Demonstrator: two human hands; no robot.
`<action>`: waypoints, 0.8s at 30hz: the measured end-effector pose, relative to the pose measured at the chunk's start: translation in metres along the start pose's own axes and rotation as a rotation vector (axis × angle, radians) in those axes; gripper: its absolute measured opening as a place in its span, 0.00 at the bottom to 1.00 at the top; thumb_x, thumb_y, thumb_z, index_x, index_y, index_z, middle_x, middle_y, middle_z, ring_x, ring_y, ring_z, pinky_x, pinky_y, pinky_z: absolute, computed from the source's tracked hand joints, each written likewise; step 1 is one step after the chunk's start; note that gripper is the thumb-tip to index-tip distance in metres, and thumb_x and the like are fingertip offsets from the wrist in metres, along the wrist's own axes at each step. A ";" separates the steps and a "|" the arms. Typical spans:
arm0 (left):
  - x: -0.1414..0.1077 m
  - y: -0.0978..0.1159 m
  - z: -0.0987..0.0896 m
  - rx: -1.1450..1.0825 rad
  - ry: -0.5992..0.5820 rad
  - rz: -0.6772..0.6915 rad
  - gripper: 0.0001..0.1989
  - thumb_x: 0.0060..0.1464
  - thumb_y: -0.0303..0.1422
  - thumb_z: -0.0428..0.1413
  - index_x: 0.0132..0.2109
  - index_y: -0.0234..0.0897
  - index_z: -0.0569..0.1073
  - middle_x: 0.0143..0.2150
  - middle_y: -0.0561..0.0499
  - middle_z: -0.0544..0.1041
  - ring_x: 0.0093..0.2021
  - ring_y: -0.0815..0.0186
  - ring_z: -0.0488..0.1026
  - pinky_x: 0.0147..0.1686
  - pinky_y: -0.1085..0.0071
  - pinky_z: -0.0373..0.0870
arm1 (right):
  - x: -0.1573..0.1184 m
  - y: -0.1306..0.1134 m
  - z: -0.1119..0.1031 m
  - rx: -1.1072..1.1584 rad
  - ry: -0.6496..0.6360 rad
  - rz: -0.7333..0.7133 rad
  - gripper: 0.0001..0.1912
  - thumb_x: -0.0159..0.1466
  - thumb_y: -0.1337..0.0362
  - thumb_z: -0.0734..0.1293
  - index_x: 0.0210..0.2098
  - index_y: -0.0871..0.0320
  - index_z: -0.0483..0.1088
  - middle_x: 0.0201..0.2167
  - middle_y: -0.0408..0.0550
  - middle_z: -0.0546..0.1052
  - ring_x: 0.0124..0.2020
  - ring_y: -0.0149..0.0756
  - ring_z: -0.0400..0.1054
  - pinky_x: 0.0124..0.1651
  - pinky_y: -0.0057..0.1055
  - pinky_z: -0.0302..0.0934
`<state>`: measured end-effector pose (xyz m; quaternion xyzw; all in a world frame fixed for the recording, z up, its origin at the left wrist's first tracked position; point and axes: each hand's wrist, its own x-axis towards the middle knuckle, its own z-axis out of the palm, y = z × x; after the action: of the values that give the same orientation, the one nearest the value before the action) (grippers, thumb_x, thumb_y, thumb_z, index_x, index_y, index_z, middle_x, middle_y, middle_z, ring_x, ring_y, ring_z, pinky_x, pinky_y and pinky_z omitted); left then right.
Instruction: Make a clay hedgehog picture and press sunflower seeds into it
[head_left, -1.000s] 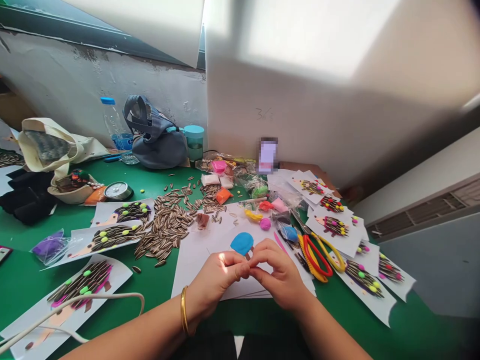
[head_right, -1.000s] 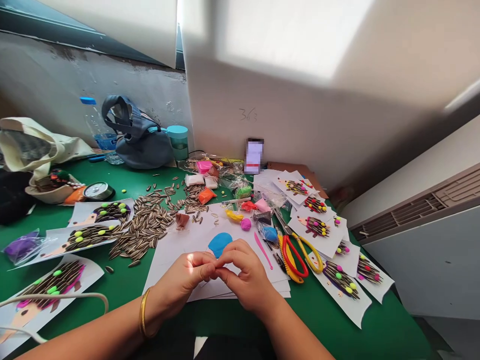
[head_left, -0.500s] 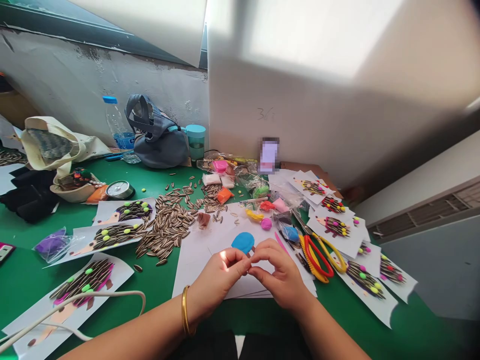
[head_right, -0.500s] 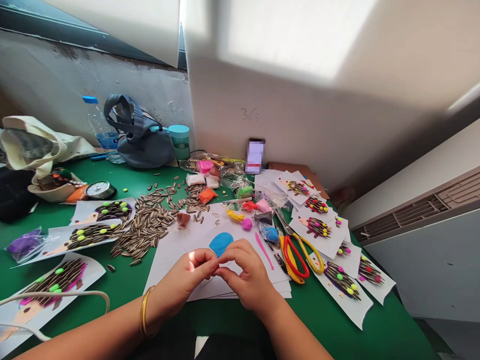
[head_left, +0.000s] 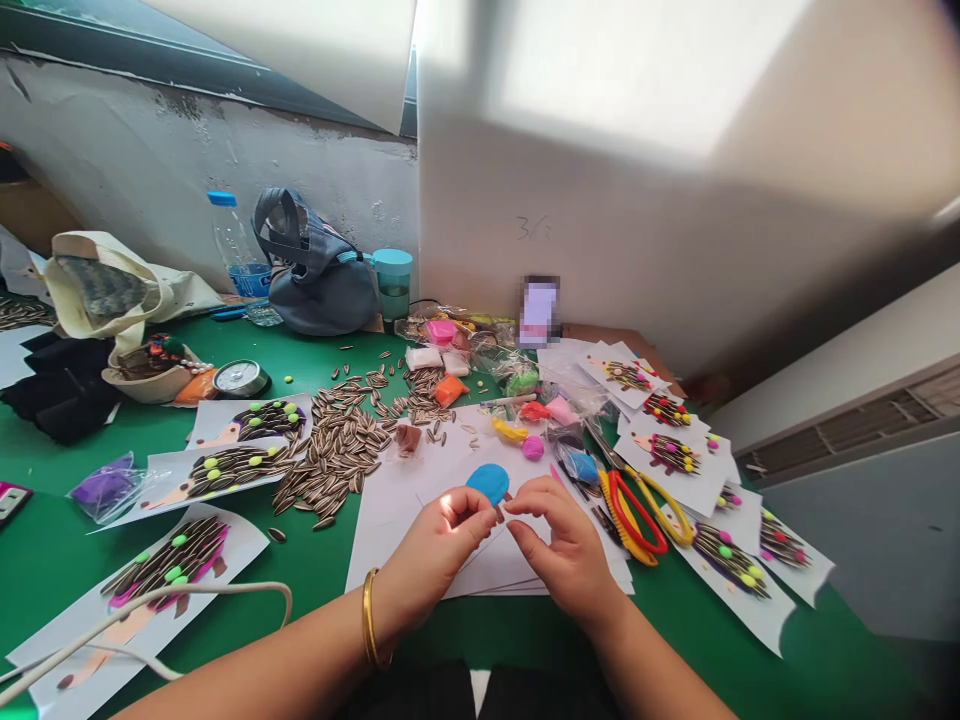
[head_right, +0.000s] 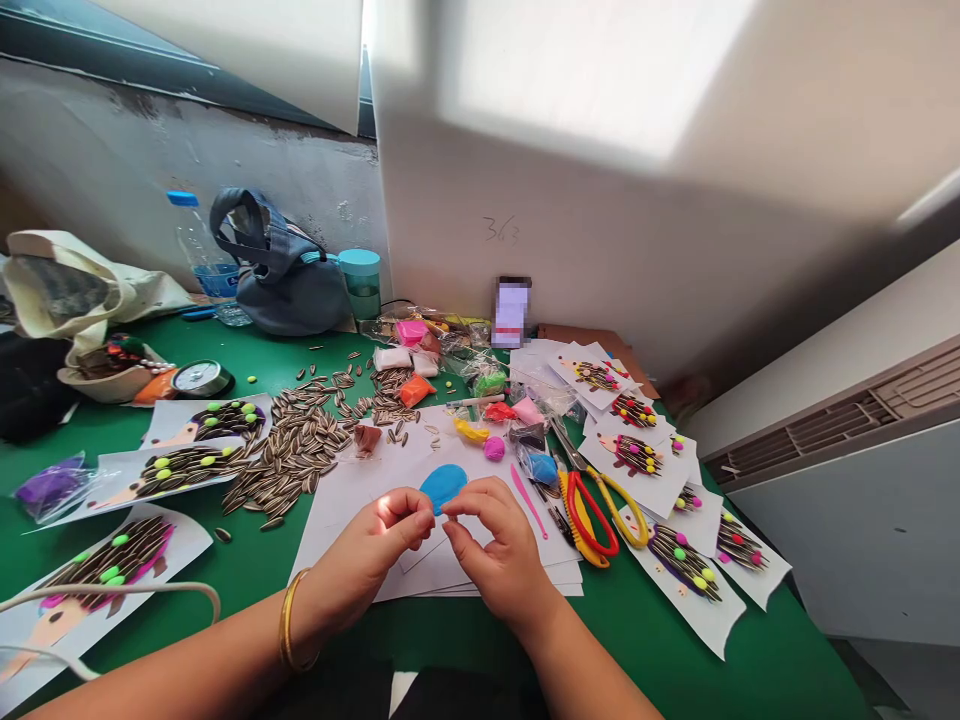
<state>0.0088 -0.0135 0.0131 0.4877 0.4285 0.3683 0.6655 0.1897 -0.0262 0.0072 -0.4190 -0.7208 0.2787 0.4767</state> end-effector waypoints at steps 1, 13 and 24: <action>0.000 0.000 0.000 0.002 -0.001 0.001 0.15 0.55 0.45 0.59 0.32 0.37 0.70 0.28 0.56 0.65 0.32 0.67 0.60 0.34 0.72 0.59 | 0.000 0.000 0.000 -0.003 0.000 -0.005 0.08 0.66 0.67 0.66 0.44 0.51 0.73 0.38 0.47 0.73 0.41 0.38 0.69 0.44 0.38 0.66; 0.000 -0.002 0.001 0.004 -0.009 0.023 0.19 0.58 0.49 0.55 0.31 0.37 0.69 0.29 0.54 0.68 0.32 0.65 0.62 0.36 0.70 0.61 | 0.000 -0.006 0.005 0.001 -0.015 -0.022 0.09 0.66 0.69 0.66 0.44 0.51 0.73 0.37 0.47 0.73 0.40 0.38 0.68 0.43 0.37 0.66; -0.001 -0.003 0.000 -0.015 -0.021 0.019 0.18 0.56 0.49 0.57 0.32 0.37 0.71 0.29 0.54 0.68 0.33 0.65 0.62 0.36 0.70 0.60 | -0.002 -0.007 0.009 0.023 -0.015 0.047 0.06 0.66 0.66 0.66 0.42 0.52 0.72 0.36 0.47 0.73 0.40 0.39 0.67 0.43 0.38 0.65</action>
<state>0.0087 -0.0153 0.0108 0.4906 0.4141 0.3727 0.6701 0.1798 -0.0313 0.0082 -0.4279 -0.7111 0.3013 0.4695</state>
